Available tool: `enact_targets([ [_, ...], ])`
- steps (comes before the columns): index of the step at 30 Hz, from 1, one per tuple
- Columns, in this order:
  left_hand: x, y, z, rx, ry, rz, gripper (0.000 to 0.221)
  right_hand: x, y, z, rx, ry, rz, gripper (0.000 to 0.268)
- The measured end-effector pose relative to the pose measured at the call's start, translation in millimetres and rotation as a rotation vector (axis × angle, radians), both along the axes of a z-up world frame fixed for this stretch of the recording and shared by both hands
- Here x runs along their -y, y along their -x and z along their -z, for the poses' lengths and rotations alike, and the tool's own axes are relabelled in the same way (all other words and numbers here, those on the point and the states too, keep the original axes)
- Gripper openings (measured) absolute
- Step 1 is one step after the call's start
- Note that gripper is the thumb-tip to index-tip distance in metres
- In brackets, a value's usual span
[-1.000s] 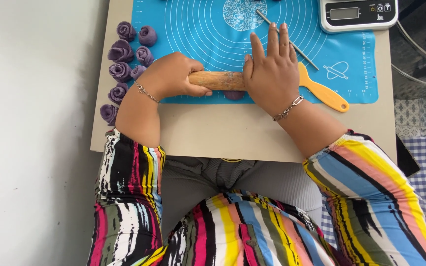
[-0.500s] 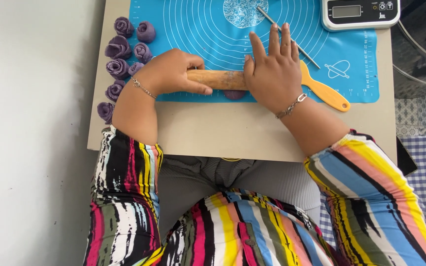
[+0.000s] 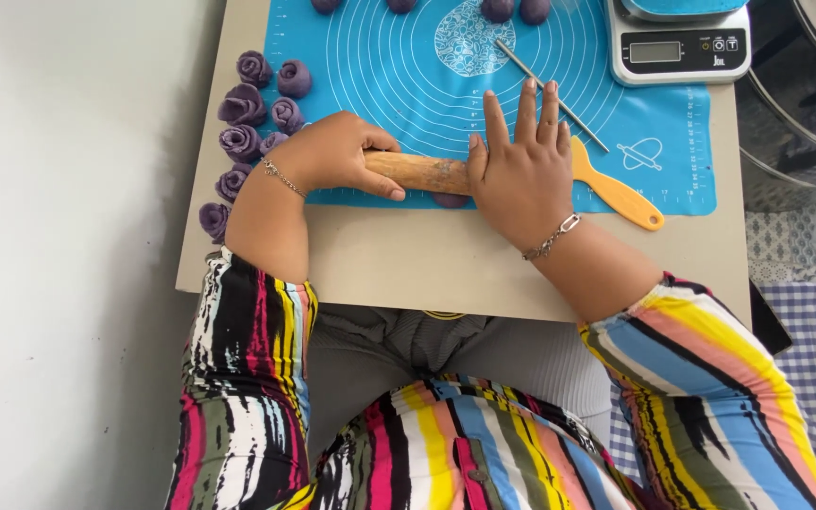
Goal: Refining and shaping purple dough into decorative rose shapes using a rolling pin and manual manipulation on a silicone mat.
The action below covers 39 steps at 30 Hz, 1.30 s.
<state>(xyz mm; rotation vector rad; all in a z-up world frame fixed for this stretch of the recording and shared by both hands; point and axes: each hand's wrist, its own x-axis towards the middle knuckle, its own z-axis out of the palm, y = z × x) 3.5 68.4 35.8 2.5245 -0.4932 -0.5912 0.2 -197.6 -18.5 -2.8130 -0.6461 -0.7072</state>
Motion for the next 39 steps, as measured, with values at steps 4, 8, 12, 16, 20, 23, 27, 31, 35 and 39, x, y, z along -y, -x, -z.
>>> enact_targets([
  [4, -1, -3, 2, 0.009, 0.001, 0.004, 0.043, -1, -7, 0, -0.052, -0.005, 0.014, 0.053],
  [8, -1, -6, 5, 0.075, 0.023, -0.029, 0.05, 0, -24, 1, -0.154, -0.054, 0.006, 0.054],
  [12, 1, -2, -3, 0.002, 0.103, -0.096, 0.047, 0, -32, -6, -0.239, -0.053, -0.014, 0.055],
  [16, -3, -6, 8, 0.05, 0.072, -0.065, 0.045, -1, -22, -2, -0.184, -0.052, -0.014, 0.054],
  [20, -4, -5, 6, 0.054, 0.023, -0.001, 0.044, -1, -8, -2, -0.076, -0.031, -0.014, 0.053],
  [23, -1, -3, 1, -0.003, -0.039, 0.002, 0.041, -2, -3, -3, -0.045, -0.019, -0.001, 0.052],
  [27, 0, -1, -2, -0.025, -0.065, -0.005, 0.043, -1, -6, 1, -0.05, -0.014, -0.007, 0.052],
  [31, 3, 1, -5, -0.043, -0.055, -0.026, 0.045, 1, -11, -2, -0.219, -0.019, 0.0, 0.056],
  [35, 3, -1, -9, -0.049, -0.046, -0.029, 0.043, 0, -13, -2, -0.128, -0.013, -0.014, 0.054],
  [39, 4, 1, -9, -0.061, -0.046, -0.044, 0.046, 2, -18, -4, -0.234, 0.002, -0.038, 0.055],
])
